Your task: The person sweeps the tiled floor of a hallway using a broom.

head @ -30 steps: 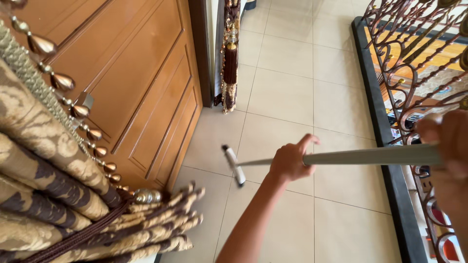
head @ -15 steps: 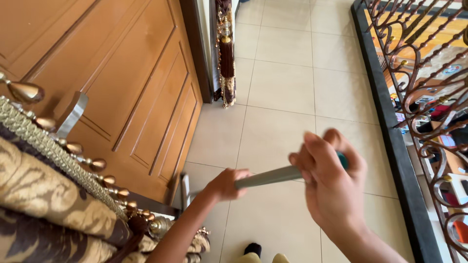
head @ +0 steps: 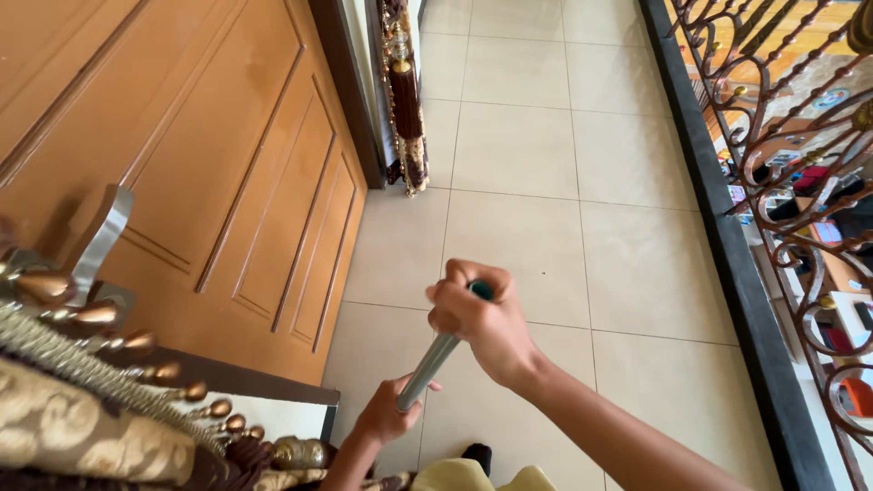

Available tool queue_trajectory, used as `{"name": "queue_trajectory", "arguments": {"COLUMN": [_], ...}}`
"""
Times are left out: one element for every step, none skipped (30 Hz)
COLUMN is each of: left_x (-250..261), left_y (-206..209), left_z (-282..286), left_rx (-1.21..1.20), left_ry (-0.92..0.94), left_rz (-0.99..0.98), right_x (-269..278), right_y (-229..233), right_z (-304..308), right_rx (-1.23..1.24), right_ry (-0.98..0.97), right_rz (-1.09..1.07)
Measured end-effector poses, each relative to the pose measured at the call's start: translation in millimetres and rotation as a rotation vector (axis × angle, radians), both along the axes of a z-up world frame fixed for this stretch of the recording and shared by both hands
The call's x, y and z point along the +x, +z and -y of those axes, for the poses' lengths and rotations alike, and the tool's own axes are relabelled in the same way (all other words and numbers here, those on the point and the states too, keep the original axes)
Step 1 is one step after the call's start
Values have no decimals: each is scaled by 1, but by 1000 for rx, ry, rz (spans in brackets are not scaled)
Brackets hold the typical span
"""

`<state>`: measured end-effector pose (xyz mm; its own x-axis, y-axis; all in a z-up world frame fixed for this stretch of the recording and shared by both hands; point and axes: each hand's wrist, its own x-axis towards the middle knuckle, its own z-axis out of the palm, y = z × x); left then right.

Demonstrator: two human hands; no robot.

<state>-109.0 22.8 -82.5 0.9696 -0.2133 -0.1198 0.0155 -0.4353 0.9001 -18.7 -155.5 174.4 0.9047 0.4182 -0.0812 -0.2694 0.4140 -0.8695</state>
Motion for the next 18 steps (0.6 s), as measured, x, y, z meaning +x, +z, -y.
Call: {"name": "queue_trajectory", "arguments": {"left_x": [1,6,18,30,43,54,62,71,79,90,103,112,127,144,156,164,173,182], "left_y": [-5,-7,-6,-4,-2,0,2,3,5,5,5,5,7,12,20,31,45,61], "left_z": [2,4,5,5,7,8,10,13,16,20,24,28,31,36,41,45,54,63], "left_rx": [-3,10,24,22,21,20,15,-64,-142,-147,-363,-574,-573,-658,-744,-744,-636,-520], "left_ry": [-3,21,45,42,57,73,65,64,63,58,143,223,220,270,316,310,175,35], "left_rz": [-7,6,25,25,-5,-35,-38,147,331,326,43,-245,-236,-273,-313,-306,-26,248], "right_x": [-3,-4,-2,-1,-3,-8,-13,-17,-22,-26,-26,-27,-25,-23,-23,-21,-17,-9], "right_y": [0,3,8,12,14,15,16,16,17,17,19,21,25,31,39,49,61,74], "right_z": [3,8,14,17,18,18,20,22,24,25,23,20,18,18,18,19,28,42], "right_rx": [3,0,-49,-98,-102,-173,-247,-254,-298,-342,-346,-355,-360,-359,-403,-447,-442,-435], "right_ry": [109,105,122,139,136,191,243,238,219,199,198,196,192,189,175,161,68,-25], "right_rz": [37,31,98,165,162,380,595,590,582,573,574,620,675,684,729,774,878,983]}}
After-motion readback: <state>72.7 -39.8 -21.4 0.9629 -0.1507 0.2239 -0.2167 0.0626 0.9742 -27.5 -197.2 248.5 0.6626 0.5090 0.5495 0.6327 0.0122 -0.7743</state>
